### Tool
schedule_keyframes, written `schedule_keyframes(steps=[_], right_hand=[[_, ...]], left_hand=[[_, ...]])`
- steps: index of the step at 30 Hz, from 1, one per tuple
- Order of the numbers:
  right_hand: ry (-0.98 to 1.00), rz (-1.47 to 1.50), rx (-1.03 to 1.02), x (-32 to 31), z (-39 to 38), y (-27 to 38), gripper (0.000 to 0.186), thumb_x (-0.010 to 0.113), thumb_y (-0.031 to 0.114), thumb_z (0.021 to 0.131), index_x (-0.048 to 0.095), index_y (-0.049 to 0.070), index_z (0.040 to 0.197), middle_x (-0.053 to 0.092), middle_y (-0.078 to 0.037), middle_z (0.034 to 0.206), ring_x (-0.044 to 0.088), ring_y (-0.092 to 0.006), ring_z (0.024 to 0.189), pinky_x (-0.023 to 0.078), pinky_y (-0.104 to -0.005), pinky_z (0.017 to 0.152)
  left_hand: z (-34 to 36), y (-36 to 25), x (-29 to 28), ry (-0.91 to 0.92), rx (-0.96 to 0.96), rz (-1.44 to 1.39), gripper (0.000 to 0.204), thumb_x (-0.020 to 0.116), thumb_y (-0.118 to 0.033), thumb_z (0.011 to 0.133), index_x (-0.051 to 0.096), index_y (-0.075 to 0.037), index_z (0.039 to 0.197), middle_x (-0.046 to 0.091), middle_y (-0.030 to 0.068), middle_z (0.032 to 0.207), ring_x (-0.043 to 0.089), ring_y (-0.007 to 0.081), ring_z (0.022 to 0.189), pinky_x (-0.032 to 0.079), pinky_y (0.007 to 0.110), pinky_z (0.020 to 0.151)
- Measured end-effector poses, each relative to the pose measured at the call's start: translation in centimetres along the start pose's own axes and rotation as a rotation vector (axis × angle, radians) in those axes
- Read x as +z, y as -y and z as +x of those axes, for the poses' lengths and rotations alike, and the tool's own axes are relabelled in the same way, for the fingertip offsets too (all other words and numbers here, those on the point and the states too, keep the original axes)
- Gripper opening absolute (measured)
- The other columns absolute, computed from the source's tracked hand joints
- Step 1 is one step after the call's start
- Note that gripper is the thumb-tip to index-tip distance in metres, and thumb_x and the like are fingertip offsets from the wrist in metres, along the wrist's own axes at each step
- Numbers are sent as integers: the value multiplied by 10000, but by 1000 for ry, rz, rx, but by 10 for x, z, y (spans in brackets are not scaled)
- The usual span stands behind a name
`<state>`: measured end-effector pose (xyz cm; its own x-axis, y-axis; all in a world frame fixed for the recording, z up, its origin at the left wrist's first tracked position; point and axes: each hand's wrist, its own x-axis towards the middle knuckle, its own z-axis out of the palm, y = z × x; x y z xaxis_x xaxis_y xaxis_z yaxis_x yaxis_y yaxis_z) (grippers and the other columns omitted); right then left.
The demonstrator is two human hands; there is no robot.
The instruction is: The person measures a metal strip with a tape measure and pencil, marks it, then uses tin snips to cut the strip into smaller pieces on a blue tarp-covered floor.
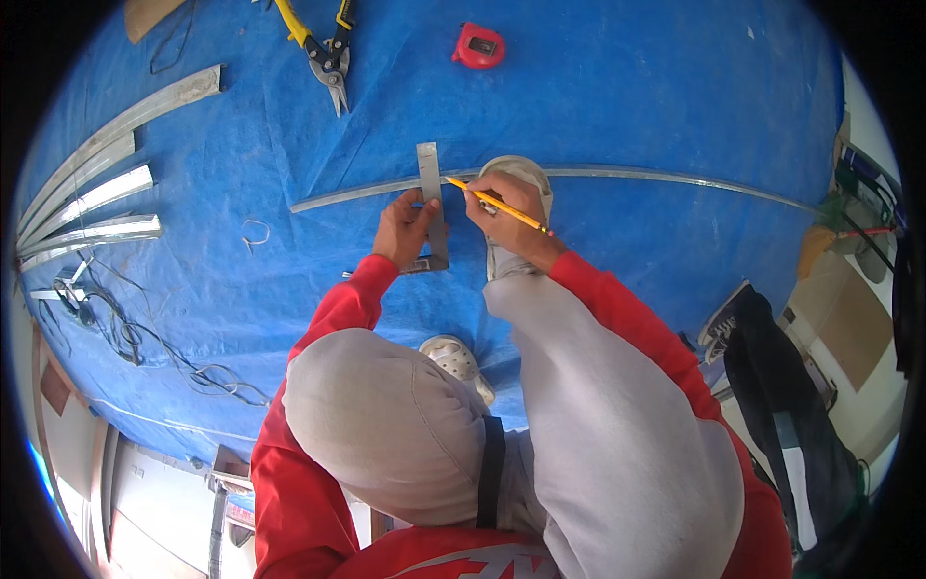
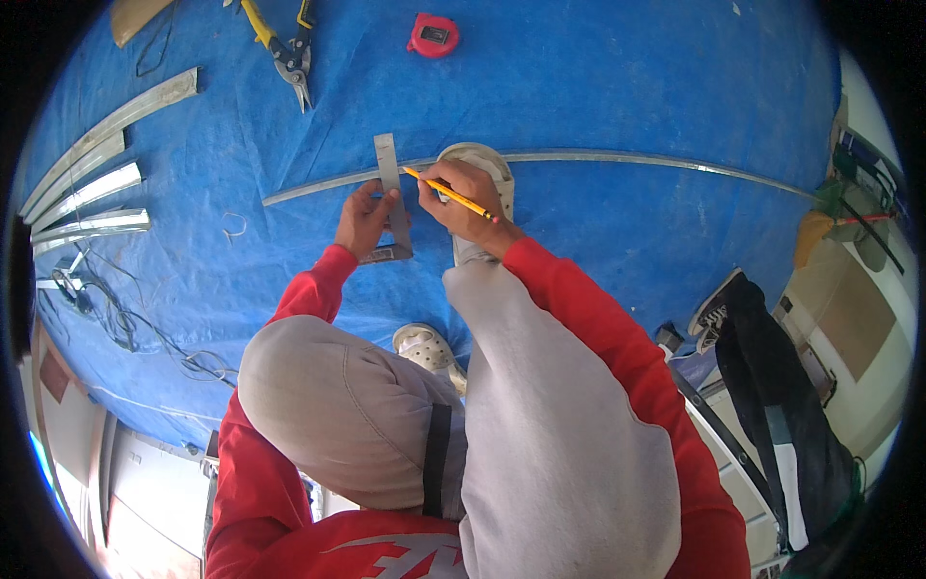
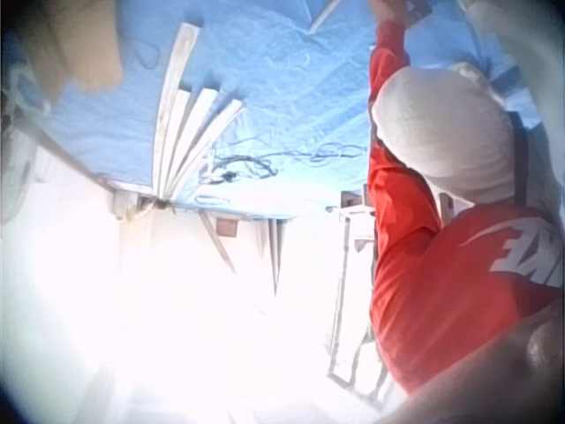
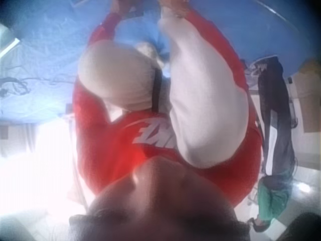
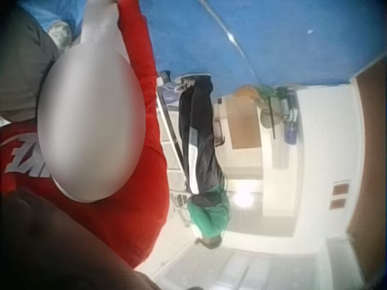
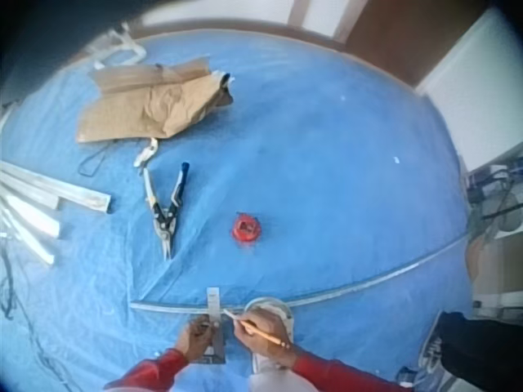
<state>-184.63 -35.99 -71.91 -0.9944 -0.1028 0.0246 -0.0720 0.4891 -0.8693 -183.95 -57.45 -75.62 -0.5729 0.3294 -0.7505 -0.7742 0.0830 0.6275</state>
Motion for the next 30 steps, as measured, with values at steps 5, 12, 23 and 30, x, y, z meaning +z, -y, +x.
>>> schedule_keyframes(steps=[5, 12, 23, 30], right_hand=[[-3, -23, 2, 2, -1, -1, 125, 792, 25, 833, 699, 17, 917, 711, -105, 805, 678, -201, 649, 522, -304, 586], [4, -29, -17, 1, 2, 2, 127, 793, 26, 828, 695, 24, 909, 713, -105, 807, 681, -209, 647, 522, -308, 585], [-26, -8, -11, 4, 1, 3, 126, 794, 42, 811, 686, 61, 873, 680, -76, 750, 648, -232, 628, 502, -351, 567], [-30, -7, -21, 2, 1, 5, 117, 790, 49, 816, 687, 64, 869, 685, -77, 755, 648, -229, 626, 499, -354, 565]], left_hand=[[1, 3, -1, 3, 12, 29, 293, 609, -270, 1073, 591, -6, 1200, 740, 129, 906, 757, 218, 823, 621, 353, 729], [0, 0, 2, -14, 12, -40, 281, 618, -244, 1065, 619, 20, 1160, 748, 138, 880, 745, 194, 790, 615, 332, 707], [2, 5, 4, -25, 63, 67, 296, 598, -268, 1076, 621, 21, 1132, 759, 128, 840, 741, 161, 768, 582, 307, 663], [2, 7, 5, -9, 42, -27, 317, 607, -281, 1074, 617, 18, 1180, 754, 128, 880, 751, 184, 811, 621, 330, 711]])
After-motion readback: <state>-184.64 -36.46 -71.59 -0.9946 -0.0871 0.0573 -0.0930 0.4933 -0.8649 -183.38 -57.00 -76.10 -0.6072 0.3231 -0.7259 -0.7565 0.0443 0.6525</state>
